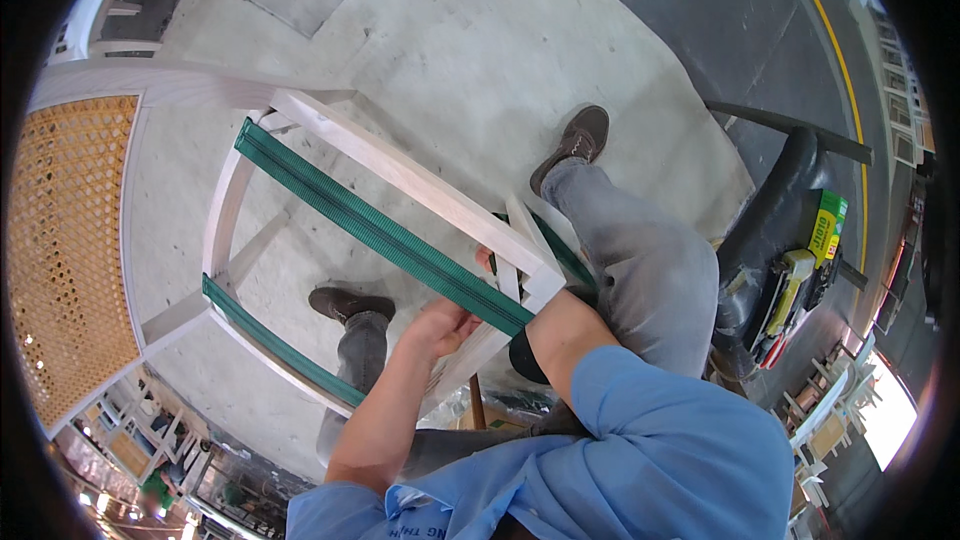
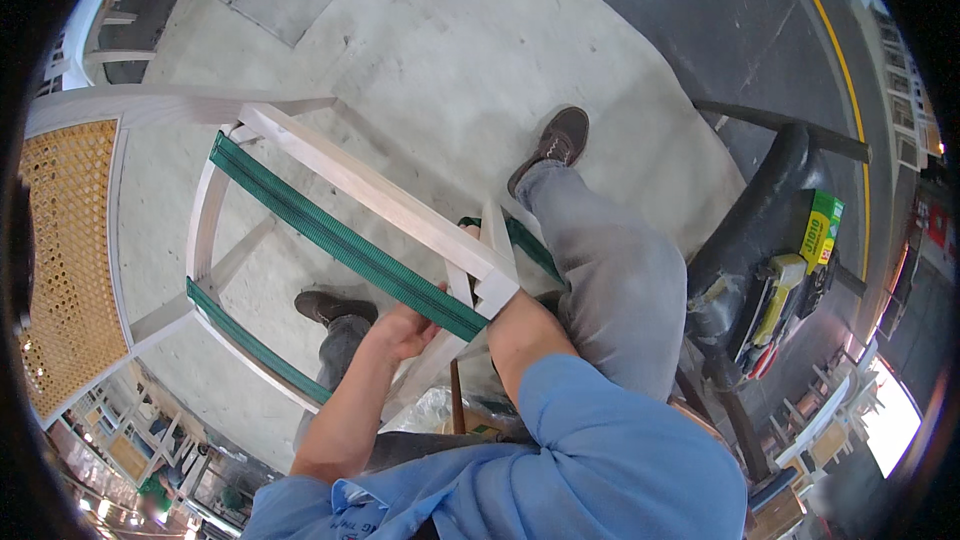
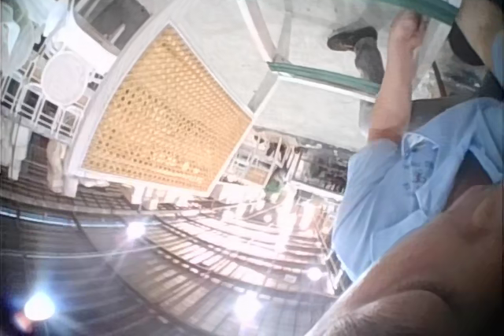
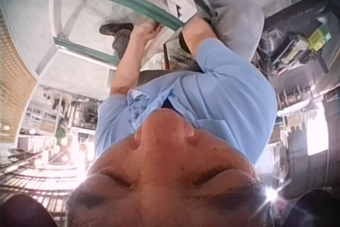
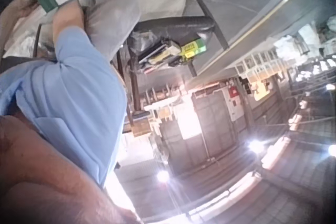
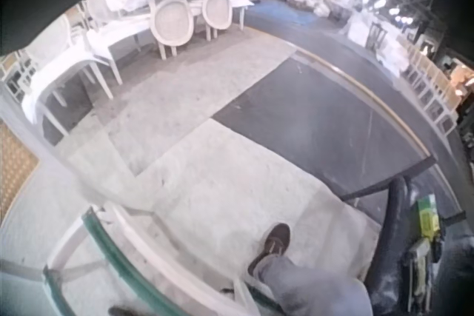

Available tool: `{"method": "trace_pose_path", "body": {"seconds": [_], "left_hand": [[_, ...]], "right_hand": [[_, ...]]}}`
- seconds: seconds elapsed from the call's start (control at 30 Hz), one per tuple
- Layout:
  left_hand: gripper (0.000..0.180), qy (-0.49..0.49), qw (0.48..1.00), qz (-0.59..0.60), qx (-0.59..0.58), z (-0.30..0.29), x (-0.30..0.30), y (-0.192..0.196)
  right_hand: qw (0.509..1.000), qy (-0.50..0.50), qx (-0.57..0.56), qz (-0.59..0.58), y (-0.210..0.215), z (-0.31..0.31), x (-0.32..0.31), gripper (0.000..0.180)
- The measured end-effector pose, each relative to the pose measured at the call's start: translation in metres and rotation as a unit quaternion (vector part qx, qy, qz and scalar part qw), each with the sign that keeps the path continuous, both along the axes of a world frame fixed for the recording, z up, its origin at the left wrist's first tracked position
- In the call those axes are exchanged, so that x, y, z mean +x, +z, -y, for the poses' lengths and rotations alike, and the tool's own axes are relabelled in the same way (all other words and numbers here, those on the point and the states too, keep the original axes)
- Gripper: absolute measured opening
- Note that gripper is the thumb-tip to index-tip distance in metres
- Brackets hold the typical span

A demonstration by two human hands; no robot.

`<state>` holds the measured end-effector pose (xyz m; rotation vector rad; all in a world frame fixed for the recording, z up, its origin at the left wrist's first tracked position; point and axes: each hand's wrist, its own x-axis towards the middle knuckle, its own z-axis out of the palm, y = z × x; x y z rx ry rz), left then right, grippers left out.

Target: The person attaches green webbing slings to the seat frame of a white chair. They position each sling, secure it with a staple gun, and trim excess material with scissors.

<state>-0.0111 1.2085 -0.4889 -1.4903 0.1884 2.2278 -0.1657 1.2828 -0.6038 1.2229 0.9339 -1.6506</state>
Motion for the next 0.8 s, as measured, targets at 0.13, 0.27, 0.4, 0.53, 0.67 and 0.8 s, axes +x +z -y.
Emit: {"method": "trace_pose_path", "body": {"seconds": [0.13, 0.27, 0.4, 0.53, 0.67, 0.8], "left_hand": [[0.022, 0.07, 0.992, -0.03, 0.104, -0.007, -0.038, -0.023], [0.031, 0.206, 0.978, -0.003, -0.043, -0.03, -0.043, -0.046], [0.03, 0.337, 0.94, -0.007, -0.043, -0.039, -0.05, -0.048], [0.02, 0.336, 0.928, -0.163, -0.004, -0.027, -0.041, -0.053], [0.034, 0.188, 0.974, -0.106, -0.061, -0.017, -0.039, -0.062], [0.04, 0.232, 0.971, -0.038, -0.049, -0.024, -0.073, -0.031]], "right_hand": [[1.0, -0.011, 0.01, -0.009, -0.008, -0.022, -0.001, 0.051], [1.0, 0.011, -0.011, 0.001, 0.006, -0.006, 0.007, 0.051], [0.999, 0.04, -0.006, -0.017, 0.015, -0.013, 0.008, 0.052], [0.988, 0.149, 0.003, -0.043, 0.049, -0.03, 0.007, 0.053], [0.698, 0.707, 0.072, -0.092, 0.113, -0.052, 0.01, 0.053], [0.135, 0.93, 0.0, -0.341, 0.216, -0.096, -0.002, 0.043]]}}
